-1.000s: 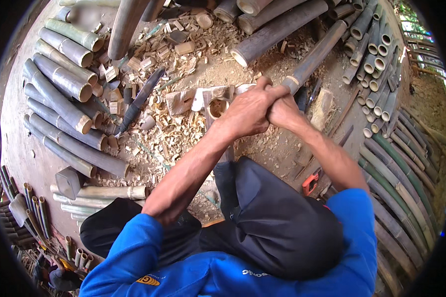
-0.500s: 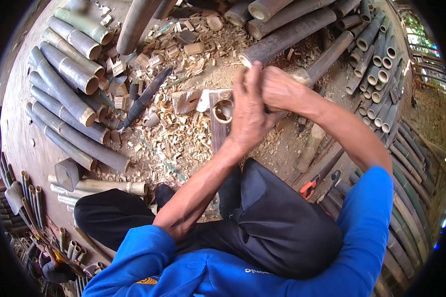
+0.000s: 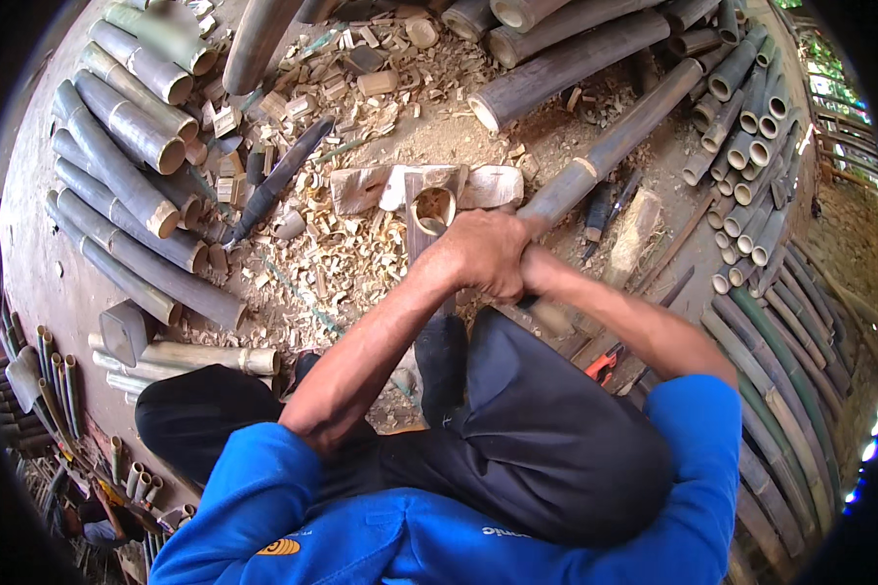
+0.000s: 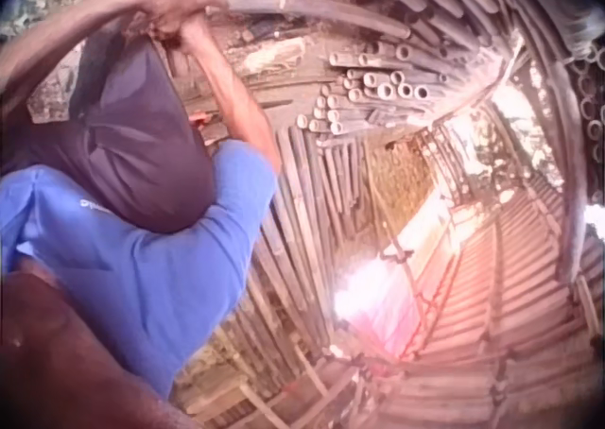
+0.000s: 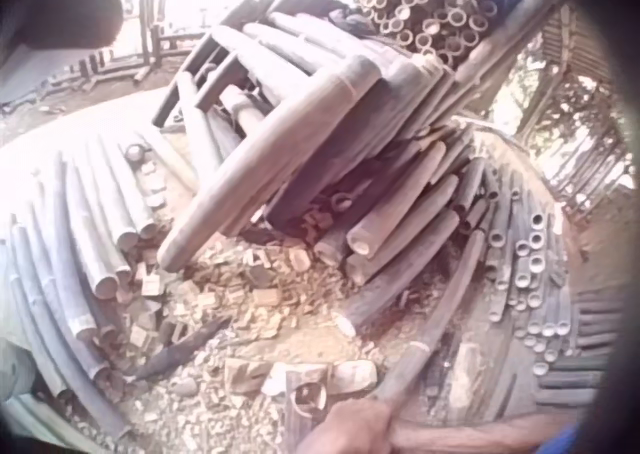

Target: The person shapes bamboo segments by hand using a knife and a mallet, hollowing out ends and trimming edges while seated on the ground.

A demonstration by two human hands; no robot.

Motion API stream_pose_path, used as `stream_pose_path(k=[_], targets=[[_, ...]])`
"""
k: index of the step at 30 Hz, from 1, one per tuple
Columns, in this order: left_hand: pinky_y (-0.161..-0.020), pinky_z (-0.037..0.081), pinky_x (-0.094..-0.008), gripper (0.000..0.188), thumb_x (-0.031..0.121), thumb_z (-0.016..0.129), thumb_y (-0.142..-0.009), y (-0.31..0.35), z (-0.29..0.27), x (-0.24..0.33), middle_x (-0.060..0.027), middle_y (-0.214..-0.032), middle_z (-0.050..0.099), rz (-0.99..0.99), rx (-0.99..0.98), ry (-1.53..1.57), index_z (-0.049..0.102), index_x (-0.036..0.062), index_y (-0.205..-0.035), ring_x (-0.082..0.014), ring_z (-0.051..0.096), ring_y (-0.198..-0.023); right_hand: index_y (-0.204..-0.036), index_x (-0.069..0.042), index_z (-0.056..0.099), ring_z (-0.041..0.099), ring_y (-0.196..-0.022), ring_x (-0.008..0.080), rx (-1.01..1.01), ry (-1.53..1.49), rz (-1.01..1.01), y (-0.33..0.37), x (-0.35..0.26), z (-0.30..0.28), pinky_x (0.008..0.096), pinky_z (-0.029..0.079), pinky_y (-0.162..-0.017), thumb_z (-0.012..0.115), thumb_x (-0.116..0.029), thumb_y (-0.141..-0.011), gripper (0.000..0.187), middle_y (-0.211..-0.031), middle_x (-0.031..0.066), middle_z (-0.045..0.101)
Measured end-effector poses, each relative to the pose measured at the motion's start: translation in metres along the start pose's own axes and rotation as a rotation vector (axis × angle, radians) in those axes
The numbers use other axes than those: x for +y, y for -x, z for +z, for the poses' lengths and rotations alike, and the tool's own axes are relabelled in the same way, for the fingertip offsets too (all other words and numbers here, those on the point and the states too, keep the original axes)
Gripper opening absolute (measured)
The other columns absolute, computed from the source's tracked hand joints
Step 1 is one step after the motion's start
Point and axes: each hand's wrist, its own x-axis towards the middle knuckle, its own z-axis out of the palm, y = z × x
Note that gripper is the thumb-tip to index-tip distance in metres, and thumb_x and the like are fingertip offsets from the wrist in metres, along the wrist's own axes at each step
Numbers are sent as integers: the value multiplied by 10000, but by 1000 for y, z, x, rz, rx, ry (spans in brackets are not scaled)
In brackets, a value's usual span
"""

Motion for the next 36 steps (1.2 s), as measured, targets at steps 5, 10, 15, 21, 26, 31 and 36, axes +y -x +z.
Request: stream_pose_path(k=[5,10,15,21,26,31,36], targets=[[-996,481,-503,1024,-26,753,-654,3,42,19,-287,-1304,427,9,1088,378,229,78,-1527,-492,507,-1179,-950,7,647,663,-799,372,-234,1094,-753,-32,-71,-55,473,565,-761,732,-150,-718,293,-862,206,669],[-940,514,-518,1091,-48,699,-616,13,46,17,-303,-1320,429,27,1027,296,192,135,-1564,-510,560,-1128,-1134,-11,608,634,-1014,355,-331,784,-606,-29,-37,-45,466,523,-924,716,-152,-791,386,-1065,202,638],[-861,553,-511,1113,-4,733,-557,25,18,4,-296,-1232,545,29,498,157,235,127,-1544,-494,641,-986,-1303,-27,514,572,-1174,303,39,279,-174,8,16,28,431,505,-1001,668,-168,-874,477,-1232,218,583],[-870,547,-500,963,91,765,-593,21,38,11,-300,-1181,545,58,1010,365,363,72,-1469,-496,638,-949,-1181,-18,605,614,-1079,341,-348,857,-391,-17,-59,-28,423,524,-957,695,-185,-798,428,-1129,223,634],[-888,554,-463,880,92,761,-565,27,24,3,-276,-1163,592,-23,575,248,479,50,-1397,-439,652,-1017,-1194,-18,595,657,-997,311,-235,673,-605,-15,-6,-5,413,558,-844,703,-134,-789,434,-1050,175,671],[-848,572,-408,725,107,738,-483,24,-7,-14,-192,-1015,723,36,47,17,665,68,-1203,-308,703,-1017,-1299,-36,556,630,-1108,245,102,145,355,-13,15,51,374,553,-903,712,-95,-818,509,-1163,164,661],[-884,557,-446,686,145,773,-552,33,15,-2,-202,-1063,692,-2,456,151,628,87,-1220,-345,685,-1035,-1307,-52,564,604,-1174,235,-185,368,-69,-6,-12,2,367,525,-982,752,-132,-812,535,-1248,176,635]])
